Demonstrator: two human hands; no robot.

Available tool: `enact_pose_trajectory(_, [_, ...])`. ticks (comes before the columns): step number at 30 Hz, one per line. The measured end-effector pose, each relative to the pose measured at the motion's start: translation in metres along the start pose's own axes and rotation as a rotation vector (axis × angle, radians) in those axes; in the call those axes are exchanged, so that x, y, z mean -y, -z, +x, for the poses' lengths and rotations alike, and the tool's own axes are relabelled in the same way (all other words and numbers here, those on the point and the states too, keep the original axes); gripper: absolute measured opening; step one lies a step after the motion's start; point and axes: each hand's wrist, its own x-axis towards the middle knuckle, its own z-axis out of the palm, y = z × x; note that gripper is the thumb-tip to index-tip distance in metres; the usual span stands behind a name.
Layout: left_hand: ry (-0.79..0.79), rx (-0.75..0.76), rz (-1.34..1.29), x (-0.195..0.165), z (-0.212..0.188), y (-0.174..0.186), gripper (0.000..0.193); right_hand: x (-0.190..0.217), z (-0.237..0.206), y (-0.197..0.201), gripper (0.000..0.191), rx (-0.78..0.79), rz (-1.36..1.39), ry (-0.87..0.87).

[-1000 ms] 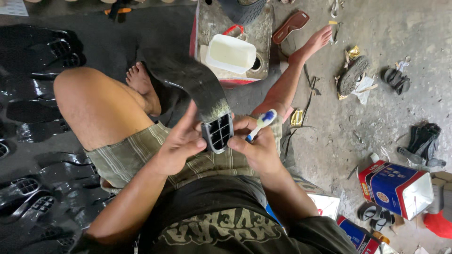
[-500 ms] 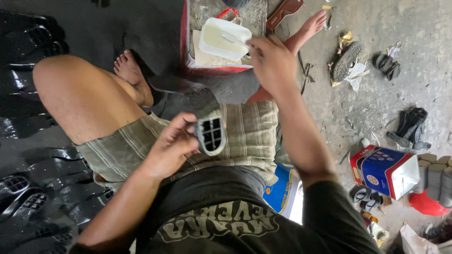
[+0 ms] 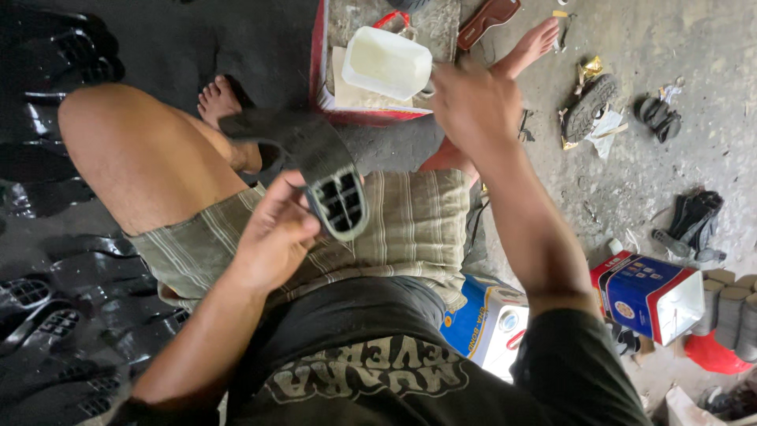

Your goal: The person sits on the floor and uses a small brush to apply white paint to the soles of black slippers. They repeatedly dip the brush into a container of paint and cover the textured surface of each slipper before placing it aside.

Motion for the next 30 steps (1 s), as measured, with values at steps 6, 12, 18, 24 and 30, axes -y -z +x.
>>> enact_pose_trajectory(6, [-0.011,-0.004,-0.111,-0.012,0.016,0.004,0.036,0.031,-0.071,0.043,0.017,-0.061,0.875,-0.076])
enact_pose_trajectory(12, [-0.044,-0.007,-0.031,0.004,0.008,0.008,0.047,0.078,-0.107,0.043,0.017,-0.110,1.239,-0.078])
enact_pose_trajectory(18, [-0.104,0.072,-0.005,0.001,-0.001,-0.001,0.044,0.075,-0.096,0.048,0.017,-0.348,1.077,0.078])
enact_pose_trajectory(24, [-0.291,0.008,0.157,-0.014,0.001,-0.023,0.066,0.088,-0.106,0.068,0.018,-0.275,1.101,0.050])
enact_pose_trajectory(30, [-0.432,0.002,0.346,-0.011,0.001,-0.036,0.071,0.087,-0.097,0.059,0.016,-0.349,1.252,0.013])
